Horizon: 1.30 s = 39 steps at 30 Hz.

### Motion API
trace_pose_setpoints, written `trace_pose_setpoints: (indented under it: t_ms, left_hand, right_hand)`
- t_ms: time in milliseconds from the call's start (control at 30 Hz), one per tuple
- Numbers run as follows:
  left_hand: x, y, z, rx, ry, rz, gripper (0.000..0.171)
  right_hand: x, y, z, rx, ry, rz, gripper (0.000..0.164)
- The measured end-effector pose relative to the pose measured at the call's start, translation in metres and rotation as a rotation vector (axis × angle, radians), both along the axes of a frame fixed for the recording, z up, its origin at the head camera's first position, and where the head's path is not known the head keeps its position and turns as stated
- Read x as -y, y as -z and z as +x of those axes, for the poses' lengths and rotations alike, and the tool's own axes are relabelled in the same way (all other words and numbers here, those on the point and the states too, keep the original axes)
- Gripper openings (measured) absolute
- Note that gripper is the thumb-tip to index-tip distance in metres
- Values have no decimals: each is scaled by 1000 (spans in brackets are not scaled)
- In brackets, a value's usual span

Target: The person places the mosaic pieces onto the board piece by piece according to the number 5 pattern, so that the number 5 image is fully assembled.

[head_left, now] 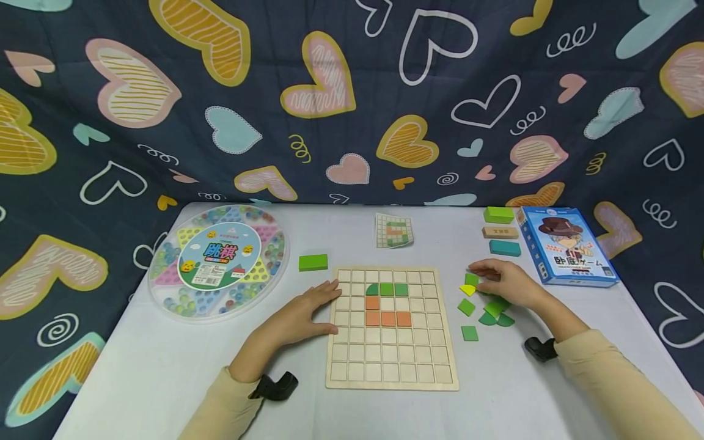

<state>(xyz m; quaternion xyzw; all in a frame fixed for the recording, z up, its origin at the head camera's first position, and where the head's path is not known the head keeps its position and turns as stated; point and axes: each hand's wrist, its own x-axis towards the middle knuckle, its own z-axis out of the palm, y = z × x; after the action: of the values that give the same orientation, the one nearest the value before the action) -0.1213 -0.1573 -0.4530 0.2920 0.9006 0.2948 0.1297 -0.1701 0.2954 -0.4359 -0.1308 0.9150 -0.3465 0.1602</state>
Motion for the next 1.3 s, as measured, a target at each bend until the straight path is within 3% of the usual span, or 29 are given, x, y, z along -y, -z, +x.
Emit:
trace_pose_setpoints:
  t_ms: [300,800,1067,1300]
  left_hand:
    - [0,0,0,9,-9,-8,78]
    - [-1,0,0,-3,-1,7,77]
    - [-1,0,0,9,-9,-7,78]
    - [-1,-2,1,17,-24,-11,77]
  right_hand:
    - [-1,10,-6,-36,0,56,37]
    - [4,8,-7,-78,24,135,30]
    - [33,-5,-2,-102,19,33,31]
    - [66,-6,5,-164,-75,-50,30]
